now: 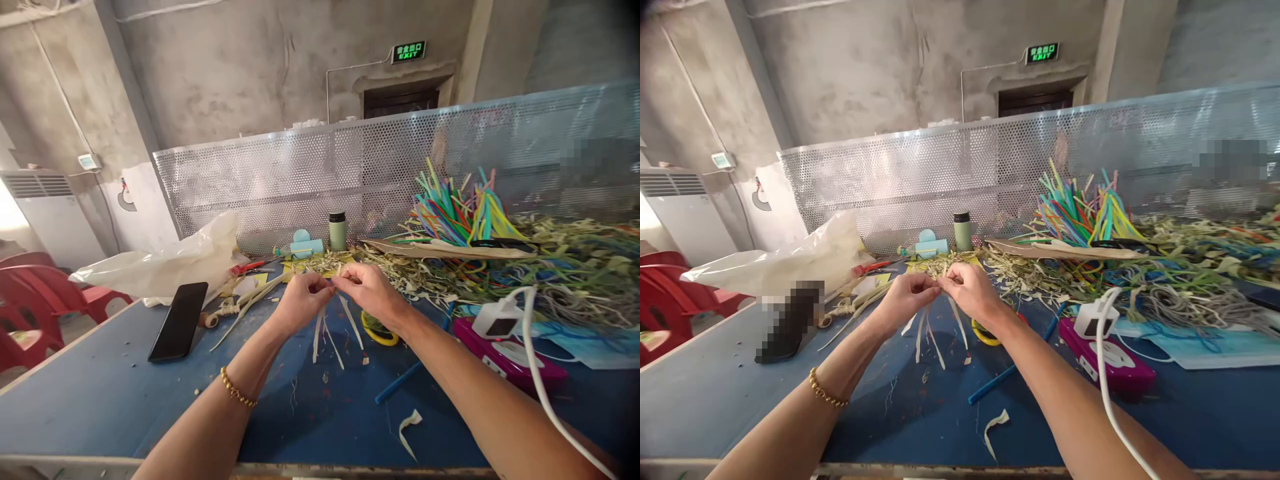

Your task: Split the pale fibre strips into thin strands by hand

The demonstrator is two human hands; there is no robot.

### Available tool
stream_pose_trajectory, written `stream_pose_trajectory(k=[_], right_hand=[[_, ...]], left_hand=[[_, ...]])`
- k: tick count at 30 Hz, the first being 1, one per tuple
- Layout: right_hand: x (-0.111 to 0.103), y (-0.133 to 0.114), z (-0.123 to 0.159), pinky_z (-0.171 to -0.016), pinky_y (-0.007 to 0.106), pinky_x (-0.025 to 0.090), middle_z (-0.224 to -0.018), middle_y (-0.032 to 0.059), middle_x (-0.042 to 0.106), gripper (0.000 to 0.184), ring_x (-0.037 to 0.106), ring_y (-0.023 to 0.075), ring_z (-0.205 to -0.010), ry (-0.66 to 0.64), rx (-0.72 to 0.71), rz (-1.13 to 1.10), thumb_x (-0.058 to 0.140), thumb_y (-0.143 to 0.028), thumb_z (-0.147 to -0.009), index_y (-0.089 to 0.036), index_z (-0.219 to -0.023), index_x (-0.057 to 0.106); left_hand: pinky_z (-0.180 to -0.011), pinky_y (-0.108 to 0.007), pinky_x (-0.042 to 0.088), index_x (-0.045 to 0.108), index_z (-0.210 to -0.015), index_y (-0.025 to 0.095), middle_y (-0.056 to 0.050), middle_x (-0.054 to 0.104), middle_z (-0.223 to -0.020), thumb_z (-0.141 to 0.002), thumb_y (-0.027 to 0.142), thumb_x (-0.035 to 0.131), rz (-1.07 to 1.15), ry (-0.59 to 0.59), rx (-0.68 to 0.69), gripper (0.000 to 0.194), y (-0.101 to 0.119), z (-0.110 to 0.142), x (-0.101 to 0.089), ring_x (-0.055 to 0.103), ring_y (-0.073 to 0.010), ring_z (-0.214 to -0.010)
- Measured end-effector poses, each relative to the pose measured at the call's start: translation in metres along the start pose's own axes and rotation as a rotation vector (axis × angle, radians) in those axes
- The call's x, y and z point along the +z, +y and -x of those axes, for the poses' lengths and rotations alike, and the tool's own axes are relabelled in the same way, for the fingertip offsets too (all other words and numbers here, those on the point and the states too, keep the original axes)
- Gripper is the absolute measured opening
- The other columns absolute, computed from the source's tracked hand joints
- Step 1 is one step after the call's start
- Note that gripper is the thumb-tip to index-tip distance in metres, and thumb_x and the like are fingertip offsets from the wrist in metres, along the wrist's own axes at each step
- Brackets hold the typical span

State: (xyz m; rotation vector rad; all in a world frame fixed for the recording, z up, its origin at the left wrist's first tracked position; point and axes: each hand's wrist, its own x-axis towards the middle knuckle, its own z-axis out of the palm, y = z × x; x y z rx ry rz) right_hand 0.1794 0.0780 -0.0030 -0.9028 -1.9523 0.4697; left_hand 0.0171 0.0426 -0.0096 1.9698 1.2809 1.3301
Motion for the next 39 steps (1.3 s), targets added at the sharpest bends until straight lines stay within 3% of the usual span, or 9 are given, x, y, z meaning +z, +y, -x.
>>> stream_pose_trajectory(k=[6, 10, 13, 20, 26, 31, 36, 39], right_hand=[[0.009, -0.005, 0.005, -0.045, 0.024, 0.024, -0.049, -0.0063, 0.041, 0.027, 0.032, 0.0083, -0.045, 0.045, 0.122, -0.386, 0.065, -0.038, -0.076, -0.019, -0.063, 0.053], [0.016, -0.007, 0.009, -0.041, 0.023, 0.020, -0.050, -0.0086, 0.035, 0.028, 0.025, 0.0067, -0.043, 0.052, 0.241, -0.677, 0.069, -0.040, -0.074, -0.019, -0.066, 0.053], [0.018, -0.008, 0.010, -0.041, 0.022, 0.022, -0.048, -0.0094, 0.032, 0.031, 0.025, 0.0063, -0.043, 0.026, 0.234, -0.775, 0.070, -0.040, -0.075, -0.019, -0.064, 0.050], [0.015, -0.005, 0.006, -0.041, 0.023, 0.022, -0.052, -0.0060, 0.043, 0.027, 0.031, 0.0066, -0.043, 0.090, 0.208, -0.533, 0.068, -0.041, -0.074, -0.017, -0.068, 0.060], [0.008, -0.002, 0.004, -0.044, 0.024, 0.024, -0.047, -0.0073, 0.038, 0.031, 0.030, 0.0078, -0.044, 0.090, 0.161, -0.435, 0.062, -0.047, -0.081, -0.016, -0.073, 0.062], [0.003, -0.001, 0.004, -0.045, 0.022, 0.027, -0.052, -0.0044, 0.047, 0.025, 0.037, 0.0085, -0.047, 0.011, 0.115, -0.323, 0.064, -0.039, -0.079, -0.014, -0.074, 0.064], [0.006, 0.003, 0.004, -0.046, 0.022, 0.027, -0.051, -0.0041, 0.047, 0.024, 0.038, 0.0086, -0.048, -0.009, 0.021, -0.143, 0.061, -0.035, -0.082, -0.015, -0.067, 0.063], [0.006, 0.004, 0.006, -0.043, 0.022, 0.027, -0.050, -0.0038, 0.051, 0.023, 0.040, 0.0082, -0.041, -0.097, 0.055, -0.117, 0.060, -0.033, -0.083, -0.016, -0.068, 0.062]], left_hand=[[-0.051, -0.026, 0.028, 0.057, -0.060, 0.016, 0.001, 0.053, -0.054, -0.076, 0.032, 0.066, 0.206, -0.004, -0.034, 0.025, -0.001, 0.001, 0.001, 0.041, -0.0107, -0.051], [-0.052, -0.025, 0.031, 0.061, -0.062, 0.015, 0.000, 0.055, -0.054, -0.072, 0.034, 0.072, 0.474, 0.033, -0.121, 0.024, -0.001, 0.003, 0.006, 0.044, -0.0105, -0.051], [-0.053, -0.025, 0.033, 0.061, -0.064, 0.015, 0.000, 0.055, -0.055, -0.070, 0.033, 0.075, 0.643, 0.066, -0.153, 0.023, -0.001, 0.004, 0.007, 0.048, -0.0107, -0.053], [-0.050, -0.024, 0.032, 0.066, -0.070, 0.013, -0.001, 0.061, -0.059, -0.071, 0.033, 0.076, 0.533, 0.022, -0.187, 0.022, -0.001, 0.004, 0.006, 0.049, -0.0092, -0.049], [-0.051, -0.024, 0.033, 0.065, -0.066, 0.013, 0.000, 0.058, -0.057, -0.070, 0.031, 0.075, 0.547, 0.063, -0.178, 0.021, 0.000, 0.003, 0.001, 0.050, -0.0090, -0.049], [-0.052, -0.025, 0.034, 0.062, -0.062, 0.013, -0.001, 0.058, -0.058, -0.069, 0.028, 0.072, 0.604, 0.104, -0.215, 0.019, 0.001, 0.001, -0.005, 0.049, -0.0089, -0.049], [-0.052, -0.026, 0.035, 0.058, -0.057, 0.014, 0.000, 0.053, -0.053, -0.068, 0.022, 0.066, 0.656, 0.112, -0.236, 0.015, 0.001, 0.000, -0.005, 0.048, -0.0100, -0.047], [-0.051, -0.026, 0.034, 0.058, -0.057, 0.015, 0.000, 0.054, -0.051, -0.068, 0.022, 0.065, 0.588, 0.129, -0.212, 0.015, 0.000, 0.000, -0.005, 0.048, -0.0102, -0.047]])
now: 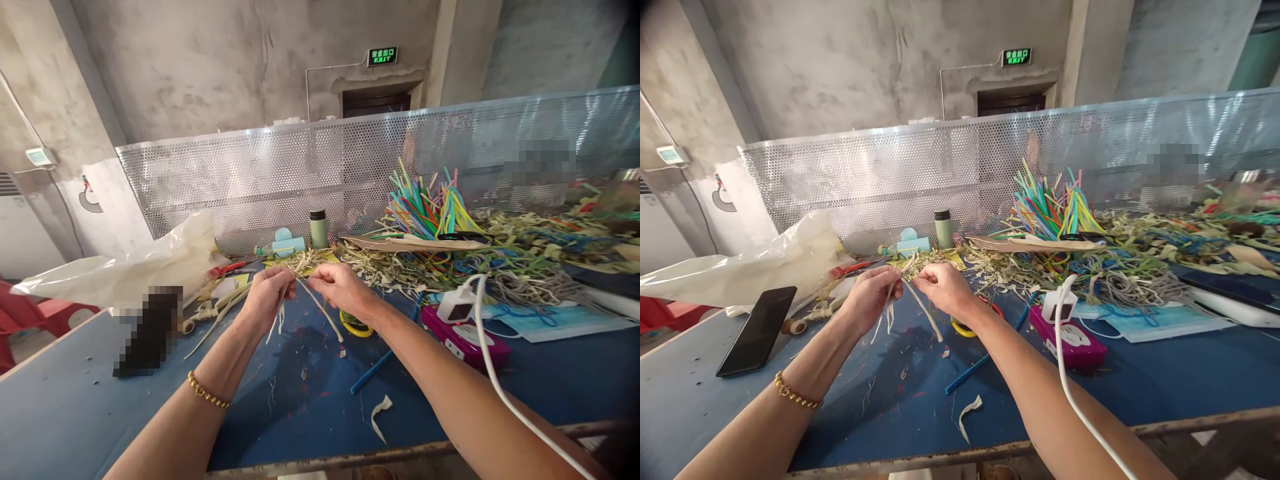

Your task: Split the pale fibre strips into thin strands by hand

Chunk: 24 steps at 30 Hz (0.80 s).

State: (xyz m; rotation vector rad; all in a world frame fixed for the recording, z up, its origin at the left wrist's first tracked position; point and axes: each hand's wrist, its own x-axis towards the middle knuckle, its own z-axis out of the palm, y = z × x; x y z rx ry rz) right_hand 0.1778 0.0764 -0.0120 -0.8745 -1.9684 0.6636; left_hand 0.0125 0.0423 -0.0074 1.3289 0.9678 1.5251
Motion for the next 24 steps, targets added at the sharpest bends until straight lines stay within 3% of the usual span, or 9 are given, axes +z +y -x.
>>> stream_pose_trajectory(k=[3, 5, 8, 10, 13, 19, 24], right_hand=[[-0.005, -0.001, 0.001, -0.041, 0.022, 0.028, -0.051, -0.0024, 0.057, 0.023, 0.043, 0.0085, -0.037, -0.085, 0.035, 0.005, 0.057, -0.031, -0.085, -0.017, -0.068, 0.061], [-0.011, -0.002, 0.000, -0.044, 0.023, 0.030, -0.050, -0.0015, 0.058, 0.026, 0.046, 0.0095, -0.040, -0.071, 0.006, 0.111, 0.057, -0.029, -0.085, -0.017, -0.062, 0.059], [-0.018, -0.003, -0.002, -0.053, 0.025, 0.033, -0.055, 0.0008, 0.061, 0.026, 0.051, 0.0123, -0.051, 0.025, -0.046, 0.370, 0.059, -0.024, -0.084, -0.017, -0.059, 0.062], [-0.019, -0.003, -0.003, -0.059, 0.026, 0.036, -0.071, 0.0042, 0.067, 0.018, 0.056, 0.0141, -0.062, 0.132, -0.087, 0.499, 0.060, -0.022, -0.084, -0.016, -0.069, 0.069], [-0.016, -0.005, -0.002, -0.066, 0.026, 0.038, -0.086, 0.0071, 0.068, 0.015, 0.058, 0.0149, -0.072, 0.247, -0.177, 0.541, 0.059, -0.017, -0.086, -0.016, -0.078, 0.071], [-0.005, -0.008, 0.001, -0.063, 0.024, 0.037, -0.074, 0.0027, 0.067, 0.016, 0.056, 0.0126, -0.067, 0.074, -0.262, 0.406, 0.060, -0.020, -0.088, -0.016, -0.077, 0.071], [-0.001, -0.006, 0.004, -0.059, 0.025, 0.034, -0.069, 0.0007, 0.066, 0.011, 0.053, 0.0116, -0.062, -0.031, -0.161, 0.431, 0.064, -0.021, -0.083, -0.017, -0.081, 0.074]], left_hand=[[-0.050, -0.025, 0.031, 0.060, -0.060, 0.015, 0.000, 0.056, -0.051, -0.068, 0.024, 0.067, -0.111, 0.022, 0.041, 0.014, 0.002, 0.000, -0.001, 0.047, -0.0093, -0.046], [-0.049, -0.025, 0.030, 0.060, -0.060, 0.015, 0.002, 0.055, -0.051, -0.068, 0.026, 0.068, -0.145, 0.039, 0.057, 0.016, 0.003, 0.000, -0.003, 0.046, -0.0087, -0.045], [-0.050, -0.025, 0.030, 0.060, -0.059, 0.014, 0.002, 0.055, -0.051, -0.067, 0.028, 0.070, -0.146, 0.052, 0.045, 0.019, 0.005, -0.002, -0.005, 0.047, -0.0089, -0.046], [-0.051, -0.025, 0.031, 0.063, -0.061, 0.013, 0.000, 0.057, -0.053, -0.065, 0.028, 0.071, -0.136, 0.064, 0.013, 0.018, 0.004, -0.002, -0.006, 0.049, -0.0099, -0.049], [-0.053, -0.025, 0.033, 0.068, -0.066, 0.012, -0.001, 0.060, -0.057, -0.062, 0.028, 0.074, -0.112, 0.088, -0.028, 0.017, 0.002, -0.003, -0.005, 0.051, -0.0114, -0.053], [-0.051, -0.025, 0.027, 0.071, -0.065, 0.010, 0.002, 0.054, -0.051, -0.062, 0.027, 0.078, -0.103, 0.066, 0.014, 0.019, 0.002, -0.001, -0.005, 0.039, -0.0073, -0.049], [-0.056, -0.025, 0.038, 0.069, -0.068, 0.010, -0.001, 0.059, -0.057, -0.064, 0.028, 0.079, 0.052, -0.040, -0.068, 0.021, 0.005, 0.000, -0.006, 0.050, -0.0096, -0.052]])
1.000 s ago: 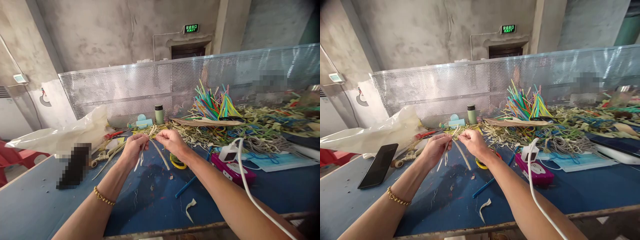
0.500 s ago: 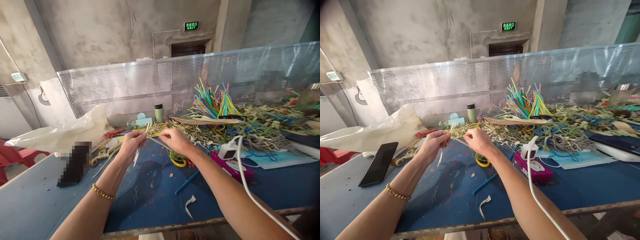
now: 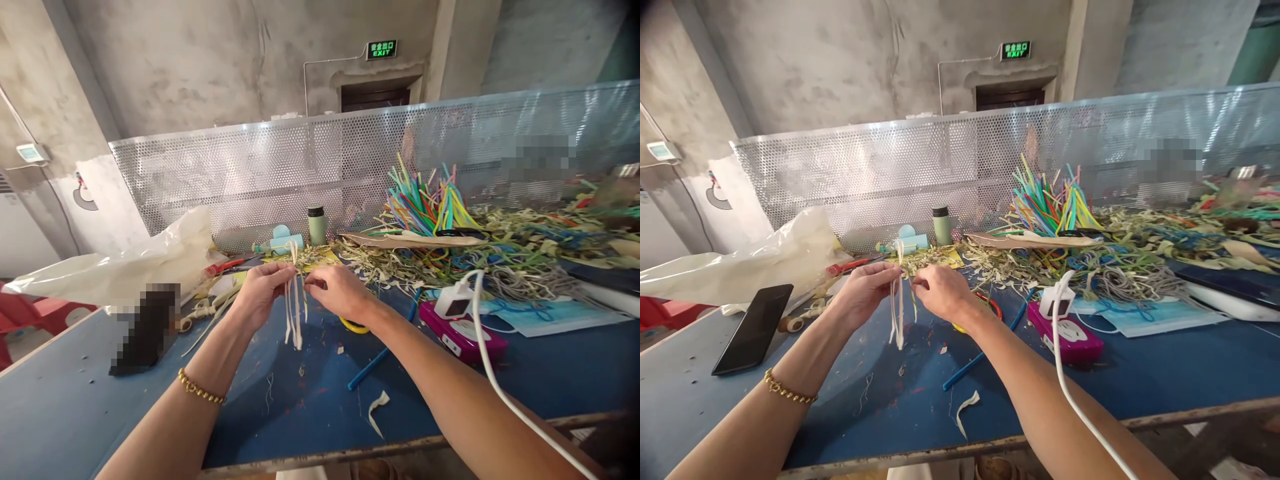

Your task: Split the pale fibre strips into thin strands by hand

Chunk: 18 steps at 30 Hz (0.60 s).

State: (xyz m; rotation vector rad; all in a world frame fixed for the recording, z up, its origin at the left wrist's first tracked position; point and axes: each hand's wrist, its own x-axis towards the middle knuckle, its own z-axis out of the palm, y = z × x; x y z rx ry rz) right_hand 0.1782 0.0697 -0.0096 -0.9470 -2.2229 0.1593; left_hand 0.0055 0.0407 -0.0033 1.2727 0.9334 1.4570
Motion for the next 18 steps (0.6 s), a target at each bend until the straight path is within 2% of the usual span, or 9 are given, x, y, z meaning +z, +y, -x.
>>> stream_pose_trajectory(k=[3, 6, 8, 11, 13, 18], right_hand=[[-0.006, 0.001, -0.001, -0.055, 0.024, 0.032, -0.061, -0.0008, 0.061, 0.020, 0.050, 0.0098, -0.057, -0.067, -0.032, -0.107, 0.061, -0.023, -0.085, -0.015, -0.071, 0.071], [-0.017, 0.003, -0.004, -0.052, 0.023, 0.033, -0.057, -0.0013, 0.056, 0.029, 0.047, 0.0090, -0.053, 0.068, 0.027, -0.215, 0.057, -0.031, -0.089, -0.013, -0.068, 0.067], [-0.023, 0.003, -0.004, -0.049, 0.022, 0.037, -0.058, -0.0011, 0.057, 0.025, 0.050, 0.0092, -0.051, 0.105, 0.116, -0.325, 0.057, -0.031, -0.089, -0.012, -0.080, 0.070], [-0.025, -0.002, -0.003, -0.044, 0.022, 0.041, -0.059, -0.0004, 0.060, 0.030, 0.056, 0.0109, -0.050, -0.018, 0.199, -0.523, 0.056, -0.032, -0.089, -0.012, -0.107, 0.069], [-0.022, -0.006, -0.001, -0.043, 0.021, 0.043, -0.058, -0.0007, 0.060, 0.034, 0.056, 0.0111, -0.049, -0.089, 0.193, -0.637, 0.058, -0.035, -0.089, -0.012, -0.113, 0.066], [-0.016, -0.012, 0.001, -0.040, 0.018, 0.036, -0.047, -0.0045, 0.053, 0.016, 0.045, 0.0063, -0.040, -0.058, 0.219, -0.692, 0.064, -0.029, -0.083, -0.014, -0.077, 0.063]], left_hand=[[-0.055, -0.024, 0.039, 0.066, -0.068, 0.011, 0.000, 0.057, -0.054, -0.065, 0.026, 0.079, 0.059, -0.004, -0.037, 0.020, 0.002, -0.001, -0.001, 0.049, -0.0091, -0.049], [-0.053, -0.024, 0.037, 0.064, -0.065, 0.011, 0.001, 0.056, -0.054, -0.065, 0.022, 0.078, 0.095, -0.009, -0.039, 0.017, 0.004, -0.002, -0.003, 0.049, -0.0086, -0.047], [-0.053, -0.023, 0.038, 0.064, -0.065, 0.011, 0.001, 0.057, -0.056, -0.065, 0.020, 0.077, 0.145, -0.035, -0.051, 0.015, 0.006, -0.002, -0.003, 0.049, -0.0086, -0.048], [-0.055, -0.022, 0.041, 0.065, -0.066, 0.012, 0.000, 0.057, -0.056, -0.069, 0.021, 0.076, 0.209, -0.088, -0.052, 0.015, 0.008, 0.000, -0.002, 0.050, -0.0088, -0.050], [-0.054, -0.021, 0.041, 0.065, -0.067, 0.012, 0.000, 0.057, -0.055, -0.072, 0.021, 0.075, 0.192, -0.096, -0.038, 0.015, 0.009, 0.001, -0.002, 0.051, -0.0087, -0.050], [-0.052, -0.020, 0.043, 0.066, -0.070, 0.009, -0.001, 0.059, -0.059, -0.072, 0.017, 0.074, 0.180, -0.104, -0.120, 0.011, 0.006, 0.001, -0.003, 0.055, -0.0089, -0.051]])
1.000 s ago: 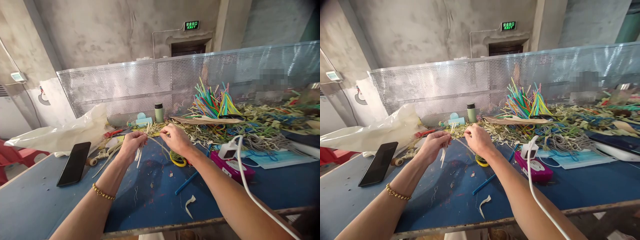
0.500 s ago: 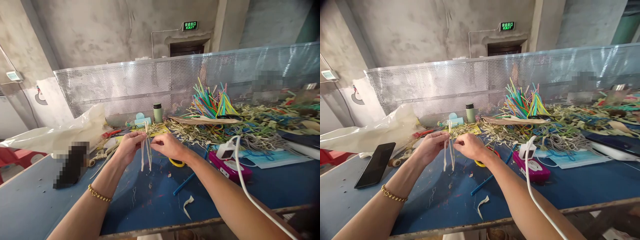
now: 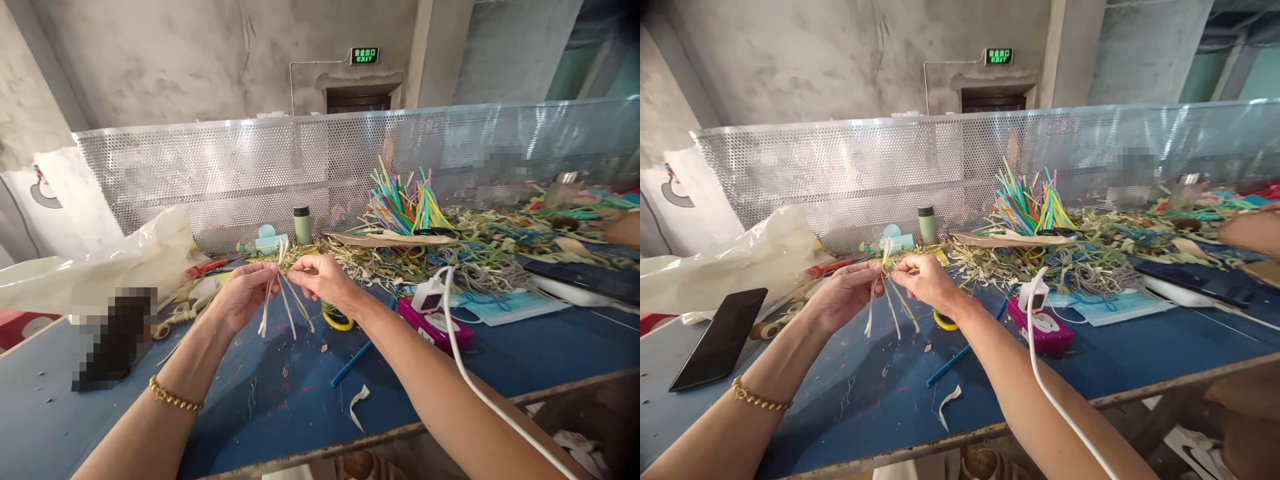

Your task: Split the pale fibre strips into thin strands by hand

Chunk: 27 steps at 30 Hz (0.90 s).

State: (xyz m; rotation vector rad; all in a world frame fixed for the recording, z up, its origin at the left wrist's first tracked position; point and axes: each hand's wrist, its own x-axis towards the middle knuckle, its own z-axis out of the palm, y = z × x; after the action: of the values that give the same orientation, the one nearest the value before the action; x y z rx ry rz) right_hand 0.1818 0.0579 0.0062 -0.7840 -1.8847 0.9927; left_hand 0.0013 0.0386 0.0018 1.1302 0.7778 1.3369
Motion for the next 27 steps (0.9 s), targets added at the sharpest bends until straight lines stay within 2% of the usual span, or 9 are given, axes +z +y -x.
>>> stream_pose_trajectory(k=[5, 7, 9, 13, 15, 19, 21, 23, 27], right_hand=[[-0.022, -0.007, 0.003, -0.038, 0.019, 0.024, -0.051, -0.0066, 0.050, 0.016, 0.035, 0.0041, -0.038, -0.203, 0.074, -0.108, 0.062, -0.027, -0.081, -0.015, -0.072, 0.058], [-0.033, -0.009, 0.003, -0.040, 0.019, 0.021, -0.049, -0.0084, 0.043, 0.014, 0.030, 0.0043, -0.040, -0.190, 0.070, 0.010, 0.062, -0.027, -0.080, -0.015, -0.073, 0.059], [-0.040, -0.009, 0.004, -0.044, 0.021, 0.024, -0.052, -0.0063, 0.047, 0.008, 0.034, 0.0055, -0.045, -0.174, 0.064, 0.295, 0.060, -0.020, -0.076, -0.015, -0.069, 0.061], [-0.044, -0.005, 0.002, -0.050, 0.024, 0.027, -0.053, -0.0014, 0.055, 0.010, 0.044, 0.0097, -0.050, -0.091, 0.124, 0.890, 0.058, -0.009, -0.065, -0.016, -0.058, 0.061], [-0.044, -0.001, -0.001, -0.052, 0.025, 0.028, -0.058, 0.0007, 0.060, 0.010, 0.049, 0.0116, -0.054, -0.030, 0.106, 0.958, 0.057, -0.012, -0.068, -0.017, -0.061, 0.063], [-0.049, 0.007, -0.007, -0.061, 0.026, 0.034, -0.083, 0.0072, 0.070, 0.019, 0.060, 0.0171, -0.073, 0.279, 0.069, 1.090, 0.048, -0.015, -0.083, -0.017, -0.085, 0.067], [-0.052, 0.010, -0.008, -0.063, 0.027, 0.036, -0.092, 0.0102, 0.072, 0.021, 0.063, 0.0192, -0.080, 0.308, 0.102, 1.115, 0.048, -0.017, -0.086, -0.017, -0.094, 0.067], [-0.054, 0.012, -0.007, -0.061, 0.026, 0.038, -0.084, 0.0088, 0.072, 0.017, 0.064, 0.0184, -0.073, 0.211, 0.128, 1.086, 0.055, -0.026, -0.086, -0.017, -0.092, 0.069], [-0.049, 0.014, 0.001, -0.053, 0.026, 0.040, -0.055, 0.0042, 0.065, 0.028, 0.061, 0.0178, -0.052, -0.205, 0.316, 1.082, 0.071, -0.045, -0.076, -0.018, -0.070, 0.069]], left_hand=[[-0.049, -0.020, 0.045, 0.066, -0.069, 0.008, -0.002, 0.059, -0.061, -0.074, 0.013, 0.070, 0.026, -0.003, 0.033, 0.009, 0.003, -0.003, -0.009, 0.054, -0.0090, -0.049], [-0.048, -0.019, 0.044, 0.068, -0.071, 0.007, -0.002, 0.059, -0.060, -0.077, 0.014, 0.068, 0.026, 0.002, 0.037, 0.010, 0.005, -0.005, -0.014, 0.052, -0.0081, -0.048], [-0.047, -0.018, 0.044, 0.068, -0.071, 0.006, -0.003, 0.059, -0.061, -0.079, 0.012, 0.065, 0.044, 0.023, 0.039, 0.010, 0.007, -0.006, -0.018, 0.051, -0.0070, -0.047], [-0.044, -0.018, 0.042, 0.068, -0.070, 0.006, -0.003, 0.058, -0.058, -0.079, 0.010, 0.063, 0.025, 0.062, 0.050, 0.011, 0.009, -0.007, -0.020, 0.051, -0.0076, -0.045], [-0.043, -0.018, 0.041, 0.066, -0.068, 0.007, -0.002, 0.056, -0.056, -0.078, 0.010, 0.063, 0.021, 0.052, 0.052, 0.010, 0.010, -0.006, -0.020, 0.051, -0.0080, -0.044], [-0.041, -0.018, 0.037, 0.062, -0.065, 0.010, 0.000, 0.055, -0.056, -0.075, 0.010, 0.066, 0.079, -0.004, 0.022, 0.011, 0.009, -0.008, -0.022, 0.043, -0.0052, -0.040], [-0.040, -0.019, 0.035, 0.063, -0.068, 0.010, -0.002, 0.059, -0.060, -0.073, 0.010, 0.068, 0.075, 0.004, 0.007, 0.007, 0.007, -0.009, -0.023, 0.041, -0.0042, -0.039], [-0.040, -0.019, 0.034, 0.062, -0.067, 0.010, -0.002, 0.059, -0.059, -0.071, 0.010, 0.069, 0.027, 0.037, -0.009, 0.008, 0.004, -0.011, -0.024, 0.041, -0.0041, -0.039], [-0.039, -0.019, 0.032, 0.058, -0.058, 0.010, 0.002, 0.048, -0.048, -0.072, 0.013, 0.072, -0.049, 0.076, -0.029, 0.020, -0.001, -0.012, -0.024, 0.040, -0.0044, -0.038]])
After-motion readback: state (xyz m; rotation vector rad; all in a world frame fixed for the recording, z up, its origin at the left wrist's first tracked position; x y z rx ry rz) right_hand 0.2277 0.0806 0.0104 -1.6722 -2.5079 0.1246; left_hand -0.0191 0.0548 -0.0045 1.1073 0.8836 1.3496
